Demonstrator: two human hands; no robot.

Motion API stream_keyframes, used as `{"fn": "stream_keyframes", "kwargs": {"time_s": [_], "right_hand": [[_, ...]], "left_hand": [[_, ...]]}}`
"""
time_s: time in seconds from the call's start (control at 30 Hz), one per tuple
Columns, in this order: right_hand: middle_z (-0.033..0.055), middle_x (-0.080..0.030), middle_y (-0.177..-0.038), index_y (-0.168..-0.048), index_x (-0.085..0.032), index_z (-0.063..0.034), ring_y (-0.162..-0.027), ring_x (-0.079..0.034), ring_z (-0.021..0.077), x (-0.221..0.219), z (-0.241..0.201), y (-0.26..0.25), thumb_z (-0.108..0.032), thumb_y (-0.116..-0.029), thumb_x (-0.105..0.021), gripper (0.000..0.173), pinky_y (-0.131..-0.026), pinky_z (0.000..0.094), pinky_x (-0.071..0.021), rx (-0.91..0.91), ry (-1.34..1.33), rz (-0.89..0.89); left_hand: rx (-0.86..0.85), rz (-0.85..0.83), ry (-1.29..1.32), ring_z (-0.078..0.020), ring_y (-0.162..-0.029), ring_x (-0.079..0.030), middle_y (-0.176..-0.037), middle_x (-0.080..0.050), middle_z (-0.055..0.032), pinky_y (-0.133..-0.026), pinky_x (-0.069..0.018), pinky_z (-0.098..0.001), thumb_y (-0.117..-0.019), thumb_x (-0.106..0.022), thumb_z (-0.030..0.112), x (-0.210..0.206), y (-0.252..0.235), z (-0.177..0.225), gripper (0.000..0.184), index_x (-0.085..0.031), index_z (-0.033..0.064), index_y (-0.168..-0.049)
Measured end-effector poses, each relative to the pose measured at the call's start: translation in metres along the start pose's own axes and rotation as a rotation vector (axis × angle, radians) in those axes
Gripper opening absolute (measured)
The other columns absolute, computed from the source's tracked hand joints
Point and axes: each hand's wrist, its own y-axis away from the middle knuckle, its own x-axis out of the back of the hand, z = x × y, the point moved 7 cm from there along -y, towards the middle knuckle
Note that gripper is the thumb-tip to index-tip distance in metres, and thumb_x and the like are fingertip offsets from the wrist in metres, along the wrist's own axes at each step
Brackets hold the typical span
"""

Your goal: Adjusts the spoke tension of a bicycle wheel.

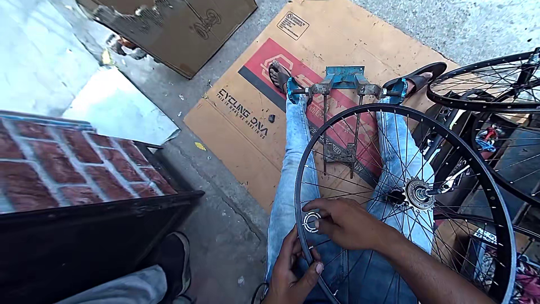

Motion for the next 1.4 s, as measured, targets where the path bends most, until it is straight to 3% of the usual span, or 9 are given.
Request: {"fn": "stream_keyframes", "kwargs": {"time_s": [0.07, 0.17, 0.37, 0.47, 0.67, 0.87, 1.0, 1.1, 1.4], "right_hand": [[-0.0033, -0.069, -0.085, -0.135, -0.062, -0.0238, -0.068, -0.062, 0.011, 0.0, -0.001, 0.002, -0.031, -0.0962, -0.065, 0.039, -0.069, 0.0385, -0.0539, 0.005, -0.007, -0.01], [-0.0031, -0.069, -0.088, -0.136, -0.061, -0.0229, -0.069, -0.06, 0.0103, -0.001, 0.0, 0.002, -0.036, -0.0919, -0.074, 0.048, -0.071, 0.0366, -0.0529, 0.009, 0.001, -0.057], [0.0021, -0.072, -0.102, -0.143, -0.057, -0.0192, -0.091, -0.069, 0.0176, -0.005, -0.002, 0.008, -0.052, -0.1063, -0.046, 0.051, -0.084, 0.0446, -0.0556, 0.094, 0.165, -0.018], [-0.0025, -0.07, -0.091, -0.123, -0.069, -0.0201, -0.084, -0.068, 0.0126, -0.004, -0.003, 0.009, -0.053, -0.11, -0.031, 0.052, -0.077, 0.0397, -0.0556, 0.131, 0.163, 0.008], [-0.0055, -0.066, -0.079, -0.106, -0.067, -0.0206, -0.074, -0.065, 0.0108, -0.003, -0.002, 0.006, -0.052, -0.1101, -0.03, 0.049, -0.068, 0.038, -0.0527, 0.063, 0.19, 0.066], [-0.0052, -0.066, -0.074, -0.117, -0.069, -0.0258, -0.065, -0.065, 0.0123, 0.0, -0.006, 0.007, -0.051, -0.1073, -0.044, 0.037, -0.059, 0.037, -0.0532, 0.053, 0.241, 0.325], [-0.0015, -0.067, -0.083, -0.134, -0.065, -0.0206, -0.066, -0.06, 0.0133, -0.003, -0.005, 0.012, -0.065, -0.0991, -0.051, 0.058, -0.064, 0.0371, -0.053, 0.085, 0.185, 0.183], [-0.0006, -0.071, -0.093, -0.14, -0.061, -0.021, -0.077, -0.066, 0.0146, -0.002, -0.005, 0.012, -0.055, -0.0986, -0.059, 0.054, -0.074, 0.0394, -0.0567, 0.087, 0.216, 0.125], [-0.0073, -0.074, -0.114, -0.126, -0.072, -0.0225, -0.1, -0.07, 0.0071, 0.013, -0.008, 0.03, -0.042, -0.0936, -0.07, 0.038, -0.084, 0.0342, -0.0603, 0.134, 0.256, 0.468]], "left_hand": [[-0.01, -0.001, 0.005, -0.0129, -0.087, -0.068, -0.108, -0.069, -0.0085, -0.082, -0.0597, -0.029, -0.0953, -0.072, 0.024, 0.0, -0.001, 0.0, 0.086, -0.019, -0.006, -0.156], [-0.011, -0.004, 0.004, -0.0123, -0.088, -0.068, -0.108, -0.069, -0.0077, -0.083, -0.0594, -0.0286, -0.0952, -0.072, 0.024, -0.002, -0.001, 0.003, 0.086, -0.019, -0.0042, -0.157], [-0.004, 0.006, 0.004, -0.0131, -0.088, -0.068, -0.11, -0.069, -0.0087, -0.083, -0.0596, -0.0294, -0.0945, -0.073, 0.024, -0.002, -0.001, 0.001, 0.085, -0.021, -0.0056, -0.155], [0.002, 0.002, 0.006, -0.013, -0.086, -0.068, -0.105, -0.069, -0.0069, -0.081, -0.0595, -0.0291, -0.0938, -0.074, 0.023, -0.002, 0.0, 0.002, 0.085, -0.022, -0.003, -0.156], [0.01, 0.01, 0.002, -0.0136, -0.088, -0.068, -0.106, -0.069, -0.0072, -0.082, -0.0595, -0.0295, -0.0935, -0.074, 0.022, -0.001, 0.0, 0.001, 0.084, -0.023, -0.0028, -0.156], [-0.006, 0.004, 0.007, -0.0131, -0.087, -0.068, -0.107, -0.069, -0.0065, -0.082, -0.0595, -0.0294, -0.094, -0.074, 0.023, -0.002, -0.001, 0.001, 0.083, -0.024, 0.0, -0.156], [-0.023, -0.006, 0.016, -0.0136, -0.091, -0.069, -0.117, -0.069, -0.0091, -0.084, -0.0598, -0.0303, -0.0943, -0.073, 0.021, -0.003, -0.002, 0.002, 0.083, -0.023, -0.0029, -0.155], [-0.032, -0.005, 0.01, -0.0134, -0.091, -0.069, -0.117, -0.068, -0.0094, -0.084, -0.0598, -0.0303, -0.094, -0.074, 0.022, -0.004, -0.003, 0.001, 0.084, -0.023, -0.003, -0.156], [-0.058, 0.076, -0.05, -0.0193, -0.09, -0.067, -0.119, -0.063, -0.0122, -0.078, -0.0594, -0.0328, -0.0915, -0.075, 0.028, 0.005, -0.008, -0.004, 0.069, -0.039, 0.0036, -0.145]]}}
